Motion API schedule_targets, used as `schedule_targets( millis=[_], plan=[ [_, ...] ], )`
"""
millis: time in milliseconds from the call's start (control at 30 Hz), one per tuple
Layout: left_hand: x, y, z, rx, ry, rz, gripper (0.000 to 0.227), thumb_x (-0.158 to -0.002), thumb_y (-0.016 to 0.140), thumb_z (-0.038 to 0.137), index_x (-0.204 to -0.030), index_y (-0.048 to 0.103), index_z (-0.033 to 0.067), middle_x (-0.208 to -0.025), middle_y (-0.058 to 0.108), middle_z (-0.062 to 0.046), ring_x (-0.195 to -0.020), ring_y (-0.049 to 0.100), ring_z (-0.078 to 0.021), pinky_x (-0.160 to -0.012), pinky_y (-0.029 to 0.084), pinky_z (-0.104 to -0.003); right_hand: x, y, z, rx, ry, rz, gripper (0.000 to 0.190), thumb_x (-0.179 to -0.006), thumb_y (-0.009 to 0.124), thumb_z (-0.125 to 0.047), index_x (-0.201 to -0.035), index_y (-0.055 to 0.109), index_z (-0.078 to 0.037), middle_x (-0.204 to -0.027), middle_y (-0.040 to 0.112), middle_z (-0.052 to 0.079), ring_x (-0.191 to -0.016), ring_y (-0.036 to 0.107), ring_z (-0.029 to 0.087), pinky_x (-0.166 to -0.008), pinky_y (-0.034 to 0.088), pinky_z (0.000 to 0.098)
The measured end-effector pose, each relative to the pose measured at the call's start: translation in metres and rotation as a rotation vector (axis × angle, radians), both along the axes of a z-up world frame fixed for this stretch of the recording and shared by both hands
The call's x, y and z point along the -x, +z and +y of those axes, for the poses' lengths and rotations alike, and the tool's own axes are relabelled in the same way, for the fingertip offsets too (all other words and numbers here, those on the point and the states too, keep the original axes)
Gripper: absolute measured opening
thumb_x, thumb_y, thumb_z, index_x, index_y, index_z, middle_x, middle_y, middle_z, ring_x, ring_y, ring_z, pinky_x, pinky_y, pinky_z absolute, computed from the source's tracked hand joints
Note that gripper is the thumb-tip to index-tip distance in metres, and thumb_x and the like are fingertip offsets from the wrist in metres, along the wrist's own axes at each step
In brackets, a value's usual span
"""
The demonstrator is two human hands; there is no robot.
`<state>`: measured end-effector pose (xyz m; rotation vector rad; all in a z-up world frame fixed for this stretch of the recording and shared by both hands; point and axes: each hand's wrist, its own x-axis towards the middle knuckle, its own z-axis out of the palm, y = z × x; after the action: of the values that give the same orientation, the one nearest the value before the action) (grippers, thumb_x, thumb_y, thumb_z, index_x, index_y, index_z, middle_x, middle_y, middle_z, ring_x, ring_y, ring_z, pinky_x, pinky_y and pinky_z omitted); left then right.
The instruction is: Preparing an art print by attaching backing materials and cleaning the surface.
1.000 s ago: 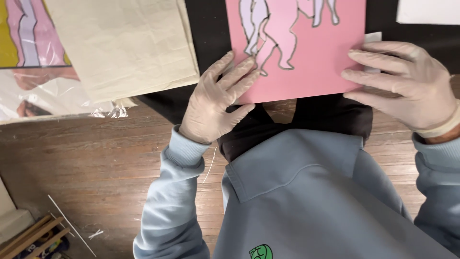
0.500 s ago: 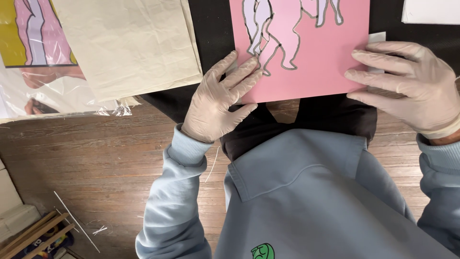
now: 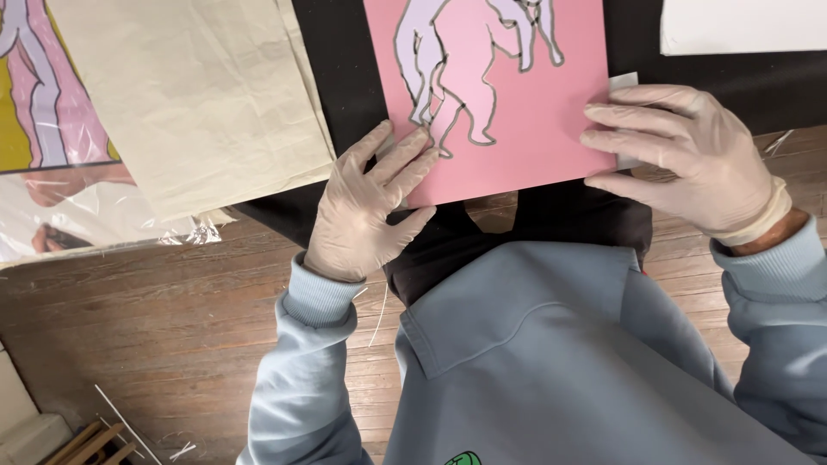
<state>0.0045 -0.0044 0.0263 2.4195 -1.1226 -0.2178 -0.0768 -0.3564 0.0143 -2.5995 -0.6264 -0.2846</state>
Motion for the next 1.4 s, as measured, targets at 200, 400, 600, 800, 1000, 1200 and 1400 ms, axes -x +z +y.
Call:
schedule_targets(
  millis=[200,400,600,800,1000,1200,1400],
  plan=[
    [0.002,0.000,0.000,0.010,0.016,-0.003,0.066,-0.081,0.086,0.028,-0.141,0.064,0.0146,-0.152,0.056,-0.001,-0.141,0.046,-0.0339,-0.116,0.045,-0.046,0.000,-0.007,-0.006,0.021,0.002,0.088,0.047,-0.078,0.086,-0.027,-0.121,0.071,-0.013,-0.134,0.068,0.002,-0.130,0.058,0.024,-0.104,0.051,0.0413],
    [-0.003,0.007,-0.004,0.034,-0.034,-0.058,0.068,-0.080,0.084,0.031,-0.140,0.060,0.0112,-0.146,0.056,-0.005,-0.138,0.045,-0.0312,-0.115,0.043,-0.046,-0.005,0.007,0.001,0.198,0.015,0.035,0.055,-0.075,0.086,-0.029,-0.126,0.070,-0.015,-0.133,0.065,0.001,-0.124,0.059,0.023,-0.103,0.050,0.0391],
    [-0.018,0.016,-0.023,0.007,-0.048,-0.222,0.056,-0.092,0.076,0.035,-0.138,0.060,0.0073,-0.124,0.061,-0.009,-0.114,0.059,-0.0278,-0.101,0.050,-0.041,-0.013,0.004,-0.004,0.158,0.079,0.124,0.053,-0.073,0.083,-0.024,-0.124,0.069,-0.015,-0.133,0.060,0.005,-0.127,0.059,0.026,-0.100,0.051,0.0428],
    [-0.058,0.004,-0.064,-0.318,-0.082,-0.131,0.030,-0.108,0.068,0.038,-0.111,0.064,0.0085,-0.086,0.061,-0.006,-0.078,0.062,-0.0258,-0.074,0.050,-0.042,-0.028,0.017,0.001,0.225,0.102,0.218,0.054,-0.068,0.084,-0.029,-0.116,0.068,-0.012,-0.132,0.063,0.004,-0.118,0.063,0.026,-0.092,0.053,0.0427],
    [-0.096,-0.009,-0.126,-0.175,-0.038,-0.413,0.039,-0.096,0.063,0.041,-0.125,0.066,0.0152,-0.115,0.064,-0.007,-0.096,0.064,-0.0230,-0.078,0.054,-0.038,-0.032,0.031,0.005,0.233,0.105,0.189,0.062,-0.064,0.086,-0.029,-0.121,0.069,-0.014,-0.135,0.064,0.004,-0.120,0.058,0.024,-0.094,0.049,0.0430],
    [-0.117,0.003,-0.190,-0.404,-0.039,-0.722,0.059,-0.092,0.059,0.044,-0.140,0.059,0.0110,-0.140,0.059,-0.002,-0.091,0.064,-0.0225,-0.057,0.052,-0.037,-0.034,0.029,0.001,0.167,0.140,0.176,0.059,-0.063,0.080,-0.029,-0.118,0.068,-0.012,-0.133,0.063,0.006,-0.124,0.056,0.028,-0.092,0.048,0.0436],
    [-0.125,-0.005,-0.191,-0.346,-0.076,-0.561,0.053,-0.098,0.061,0.040,-0.139,0.061,0.0070,-0.142,0.060,-0.003,-0.099,0.064,-0.0214,-0.074,0.057,-0.034,-0.027,0.012,-0.004,0.071,0.126,0.084,0.044,-0.075,0.075,-0.024,-0.114,0.067,-0.005,-0.127,0.064,0.009,-0.124,0.056,0.027,-0.095,0.047,0.0418]
  ],
)
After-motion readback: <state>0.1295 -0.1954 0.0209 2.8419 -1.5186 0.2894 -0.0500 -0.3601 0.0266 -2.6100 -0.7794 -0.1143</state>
